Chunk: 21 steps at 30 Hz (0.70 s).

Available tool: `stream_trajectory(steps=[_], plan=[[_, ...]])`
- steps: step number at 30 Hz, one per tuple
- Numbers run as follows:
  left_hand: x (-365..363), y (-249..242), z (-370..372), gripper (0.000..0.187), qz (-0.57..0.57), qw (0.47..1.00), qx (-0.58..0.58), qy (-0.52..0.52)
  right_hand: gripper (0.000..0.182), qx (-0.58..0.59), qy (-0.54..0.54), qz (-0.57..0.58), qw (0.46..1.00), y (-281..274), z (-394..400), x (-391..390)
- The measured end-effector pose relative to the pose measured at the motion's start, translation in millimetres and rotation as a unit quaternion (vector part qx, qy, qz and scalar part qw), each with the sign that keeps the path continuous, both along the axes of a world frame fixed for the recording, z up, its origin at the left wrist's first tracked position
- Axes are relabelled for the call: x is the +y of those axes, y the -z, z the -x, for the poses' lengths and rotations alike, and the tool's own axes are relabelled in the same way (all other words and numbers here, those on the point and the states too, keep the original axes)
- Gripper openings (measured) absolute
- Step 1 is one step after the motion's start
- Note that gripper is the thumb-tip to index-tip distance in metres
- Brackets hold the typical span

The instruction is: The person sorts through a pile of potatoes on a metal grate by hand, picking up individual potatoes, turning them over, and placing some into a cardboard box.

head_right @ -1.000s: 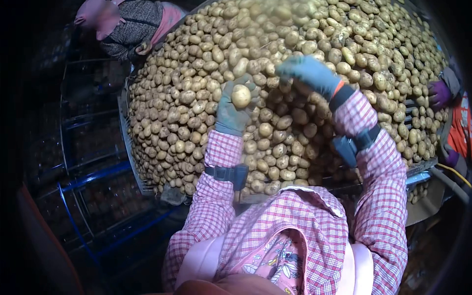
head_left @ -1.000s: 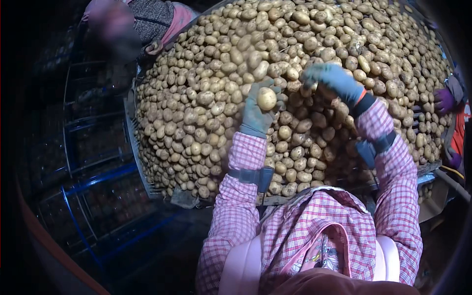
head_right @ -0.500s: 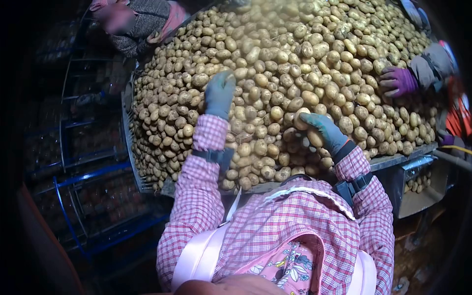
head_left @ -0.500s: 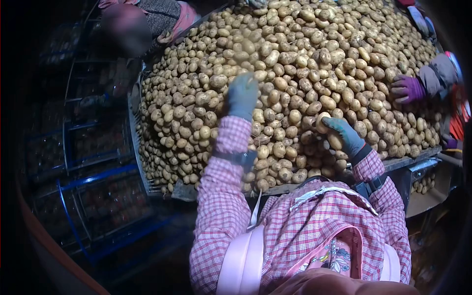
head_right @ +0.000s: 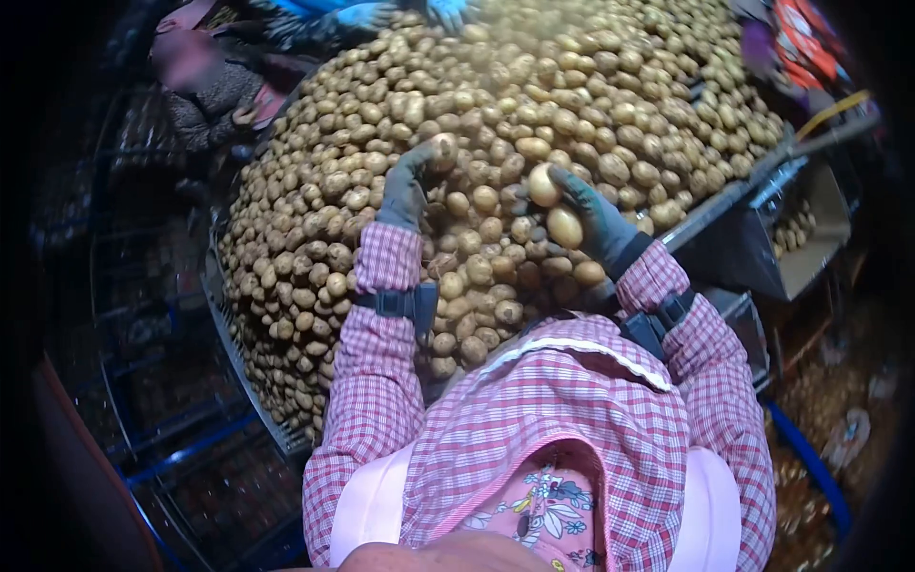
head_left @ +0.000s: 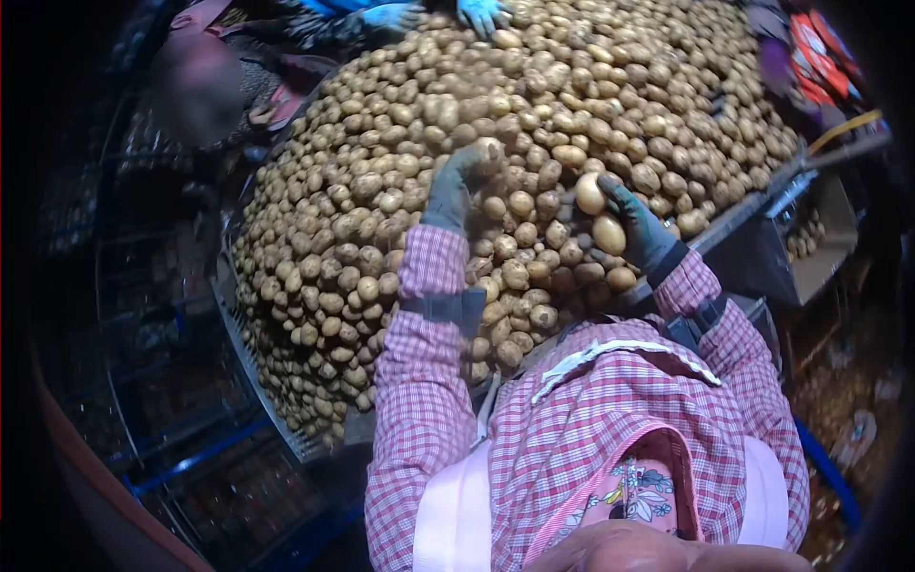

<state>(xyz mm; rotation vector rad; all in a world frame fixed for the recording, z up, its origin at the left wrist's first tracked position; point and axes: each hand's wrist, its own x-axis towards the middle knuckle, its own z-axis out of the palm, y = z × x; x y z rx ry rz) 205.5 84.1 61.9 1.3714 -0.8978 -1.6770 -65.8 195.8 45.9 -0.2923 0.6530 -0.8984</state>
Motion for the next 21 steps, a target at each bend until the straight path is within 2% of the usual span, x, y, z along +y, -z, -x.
stream_trajectory(steps=[2, 4, 8, 9, 11, 12, 13, 14, 15, 16, 17, 18, 19, 20, 21], plan=[[27, 35, 12, 0.036, -0.008, 0.989, 0.147, 0.029, 0.059, -0.061, 0.011, -0.009, 0.998, 6, -3, 3], [60, 31, 29, 0.033, -0.065, 0.977, 0.201, 0.038, 0.060, -0.085, 0.035, 0.022, 0.996, 2, -3, 13], [103, 21, 66, 0.037, -0.039, 0.994, 0.078, 0.057, 0.064, -0.089, 0.078, 0.027, 0.993, 24, -3, 36], [116, 3, 76, 0.041, 0.007, 0.991, 0.062, 0.117, 0.062, -0.069, 0.097, 0.033, 0.992, 27, -5, 40], [135, 16, 91, 0.043, 0.034, 0.989, 0.082, 0.120, 0.069, -0.066, 0.129, -0.015, 0.989, 30, -2, 55], [143, 20, 101, 0.044, 0.047, 0.987, 0.092, 0.123, 0.071, -0.073, 0.135, -0.034, 0.988, 12, 2, 64], [152, 22, 107, 0.046, 0.108, 0.980, 0.032, 0.164, 0.074, -0.084, 0.104, -0.014, 0.991, 14, 10, 70], [160, 24, 112, 0.048, 0.169, 0.965, -0.029, 0.196, 0.070, -0.065, 0.129, -0.043, 0.989, 5, 12, 76], [165, 41, 110, 0.049, 0.374, 0.876, -0.185, 0.241, 0.069, -0.081, 0.134, -0.043, 0.987, 5, 21, 81], [167, 39, 117, 0.051, 0.422, 0.833, -0.229, 0.275, 0.068, -0.098, 0.140, -0.044, 0.984, 10, 31, 86], [168, 38, 125, 0.052, 0.469, 0.786, -0.268, 0.301, 0.066, -0.172, 0.127, -0.078, 0.974, 14, 41, 95], [167, 22, 142, 0.053, 0.377, 0.837, -0.212, 0.336, 0.062, -0.173, 0.145, -0.054, 0.973, 75, 54, 92], [167, 3, 157, 0.055, 0.274, 0.873, -0.153, 0.372, 0.061, -0.161, 0.181, -0.054, 0.969, 87, 62, 99], [171, 24, 164, 0.056, 0.292, 0.864, -0.185, 0.365, 0.060, -0.148, 0.215, -0.053, 0.964, 89, 72, 105], [174, 46, 170, 0.057, 0.309, 0.854, -0.217, 0.357, 0.066, -0.204, 0.232, -0.064, 0.949, 82, 84, 114]])
